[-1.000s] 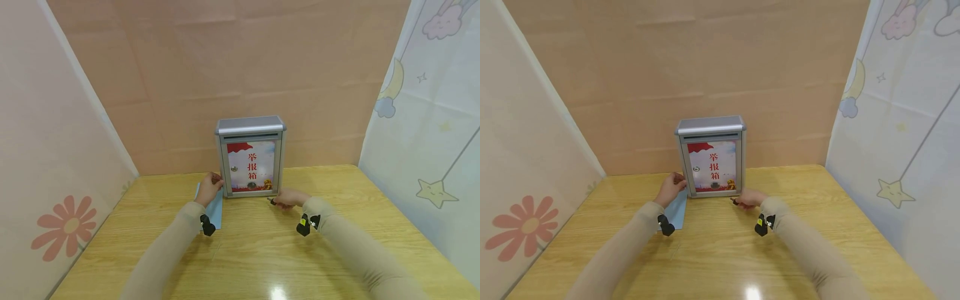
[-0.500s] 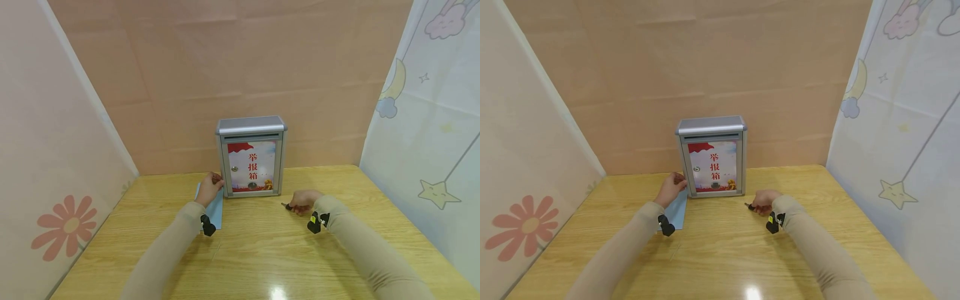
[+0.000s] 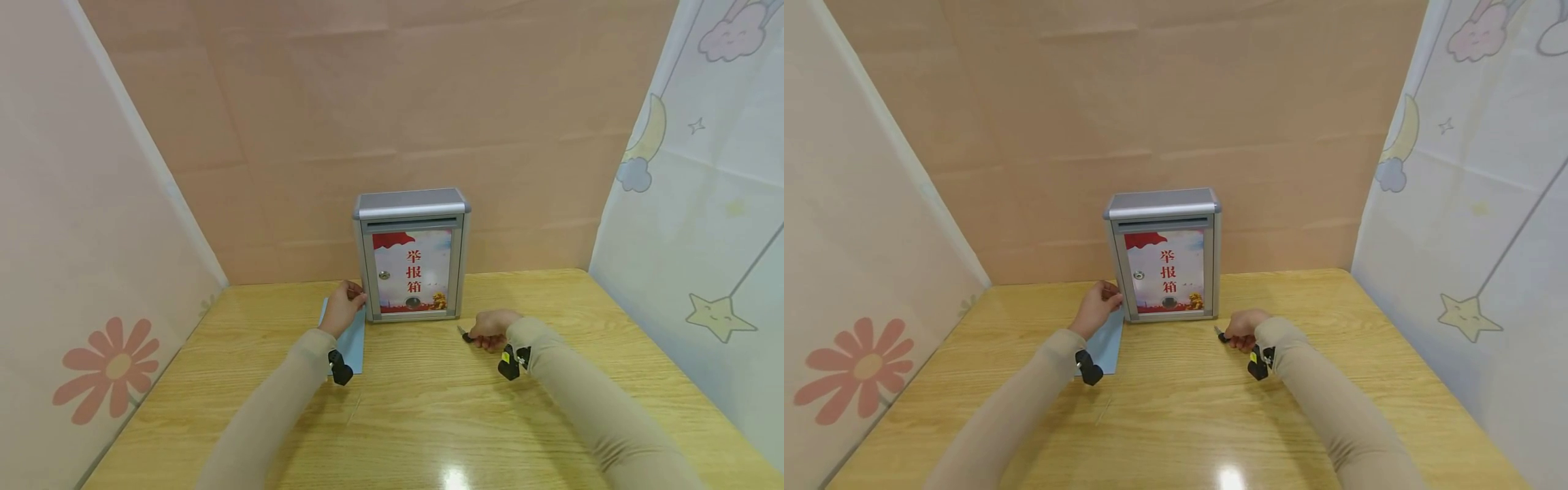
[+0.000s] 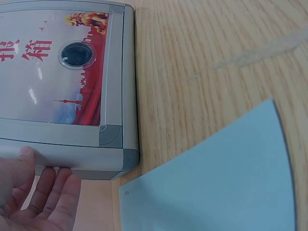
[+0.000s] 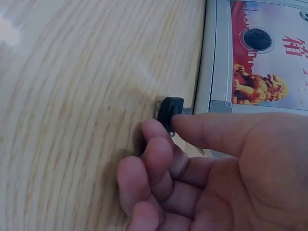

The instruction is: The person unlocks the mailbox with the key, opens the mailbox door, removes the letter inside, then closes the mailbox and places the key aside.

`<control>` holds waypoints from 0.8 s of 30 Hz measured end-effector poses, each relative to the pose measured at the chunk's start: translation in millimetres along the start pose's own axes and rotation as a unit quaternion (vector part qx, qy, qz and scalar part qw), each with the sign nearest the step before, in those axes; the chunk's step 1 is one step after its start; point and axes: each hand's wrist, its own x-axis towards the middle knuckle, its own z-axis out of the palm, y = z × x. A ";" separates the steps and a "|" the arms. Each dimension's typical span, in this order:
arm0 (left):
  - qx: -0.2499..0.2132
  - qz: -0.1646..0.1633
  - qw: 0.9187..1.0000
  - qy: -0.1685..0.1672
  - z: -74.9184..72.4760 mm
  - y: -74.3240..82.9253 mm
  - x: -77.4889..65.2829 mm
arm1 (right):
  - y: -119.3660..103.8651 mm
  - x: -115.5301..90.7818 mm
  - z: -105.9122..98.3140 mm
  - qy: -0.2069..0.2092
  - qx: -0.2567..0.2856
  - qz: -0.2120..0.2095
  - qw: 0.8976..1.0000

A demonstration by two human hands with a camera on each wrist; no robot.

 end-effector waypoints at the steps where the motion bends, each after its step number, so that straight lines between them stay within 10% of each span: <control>1: -0.001 0.000 1.000 0.000 0.0 0.1 -0.1 | 0.2 -0.1 -0.1 0.000 -0.001 0.000 1.000; 10: 0.045 0.017 0.999 0.008 -6.7 2.6 -2.3 | 1.6 -6.1 -17.5 0.012 -0.026 -0.049 0.998; 16: 0.123 0.068 0.990 0.018 -33.9 19.5 -6.8 | 0.1 -28.1 -41.0 0.145 -0.055 -0.176 0.972; 19: 0.200 0.126 0.971 0.050 -50.9 30.3 -7.2 | -3.2 -39.9 -52.1 0.228 -0.068 -0.227 0.945; 24: 0.339 0.222 0.909 0.098 -70.9 43.2 -8.5 | -8.3 -51.5 -64.1 0.354 -0.139 -0.228 0.896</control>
